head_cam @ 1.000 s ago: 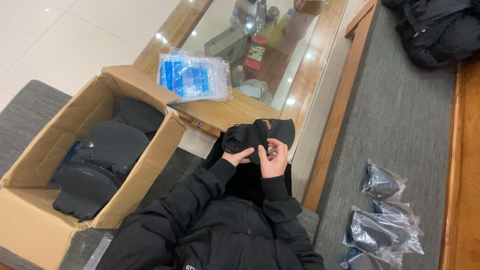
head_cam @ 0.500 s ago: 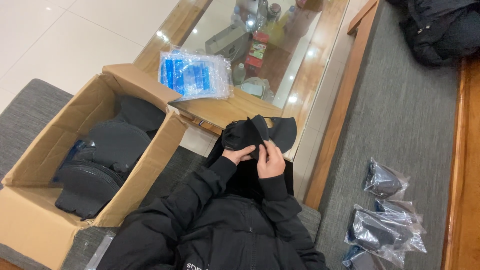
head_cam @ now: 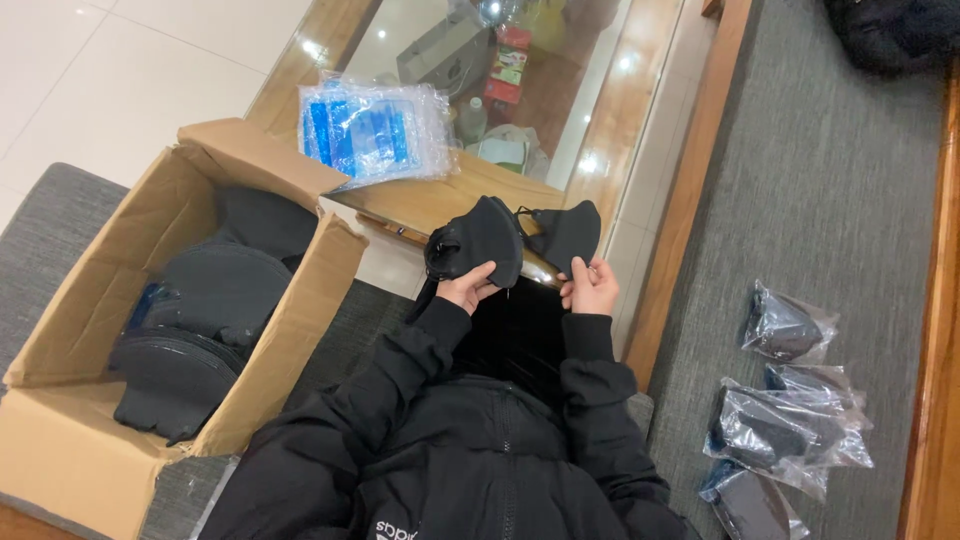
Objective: Packing black face masks into a cardboard box after inspection
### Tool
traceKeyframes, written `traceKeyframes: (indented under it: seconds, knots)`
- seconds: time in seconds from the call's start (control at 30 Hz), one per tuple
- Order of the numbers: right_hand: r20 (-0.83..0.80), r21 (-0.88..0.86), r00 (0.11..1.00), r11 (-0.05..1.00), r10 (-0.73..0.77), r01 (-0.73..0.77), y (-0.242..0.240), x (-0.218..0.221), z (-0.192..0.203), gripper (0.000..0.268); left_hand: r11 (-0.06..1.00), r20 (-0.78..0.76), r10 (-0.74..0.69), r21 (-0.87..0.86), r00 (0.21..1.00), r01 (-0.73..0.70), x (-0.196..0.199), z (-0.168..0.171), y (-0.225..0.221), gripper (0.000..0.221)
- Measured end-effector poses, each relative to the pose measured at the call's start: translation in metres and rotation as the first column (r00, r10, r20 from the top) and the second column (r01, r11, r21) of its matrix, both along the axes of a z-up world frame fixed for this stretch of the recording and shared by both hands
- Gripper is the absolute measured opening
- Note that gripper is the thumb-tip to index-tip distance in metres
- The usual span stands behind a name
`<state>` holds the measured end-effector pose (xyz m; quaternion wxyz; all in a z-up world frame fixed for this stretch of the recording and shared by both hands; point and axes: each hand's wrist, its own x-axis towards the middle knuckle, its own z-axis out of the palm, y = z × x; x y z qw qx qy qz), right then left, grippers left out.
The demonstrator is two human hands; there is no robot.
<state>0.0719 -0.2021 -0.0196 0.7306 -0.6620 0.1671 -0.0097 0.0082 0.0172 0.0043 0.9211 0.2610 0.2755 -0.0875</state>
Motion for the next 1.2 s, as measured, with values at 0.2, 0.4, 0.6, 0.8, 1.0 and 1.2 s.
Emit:
traceKeyframes:
  seconds: [0.2,0.4,0.6,0.8,1.0,1.2]
  knots:
    - [-0.042,-0.123,0.999,0.992,0.004,-0.010,0.003,0.002,0.017,0.028,1.000,0.001,-0.001,0.006,1.000,0.001,0.000,-0.013,-0.004,0.034]
    - [-0.065,-0.331,0.998,0.944,-0.025,0.002,0.010,-0.008,0.042,0.043,0.996,-0.043,0.062,-0.068,0.997,-0.065,-0.010,0.053,0.006,0.028]
    - [-0.113,-0.755,0.994,0.651,-0.010,-0.079,-0.004,-0.004,0.038,0.052,1.000,-0.026,-0.007,-0.022,1.000,0.006,-0.012,0.013,-0.005,0.030]
    - [-0.101,-0.880,0.975,0.440,0.198,-0.180,0.031,-0.035,0.094,0.046,0.989,-0.071,-0.143,-0.046,0.987,0.140,0.004,0.013,0.007,0.035]
    - [-0.119,-0.949,0.965,0.259,0.232,-0.179,0.023,-0.029,0.066,0.040,0.985,-0.086,-0.151,0.073,0.985,0.157,0.000,-0.056,-0.012,0.065]
    - [-0.160,-0.940,0.964,0.266,0.212,-0.215,0.019,-0.025,0.065,0.042,0.989,-0.131,-0.086,0.110,0.988,0.101,-0.005,0.016,-0.020,0.070]
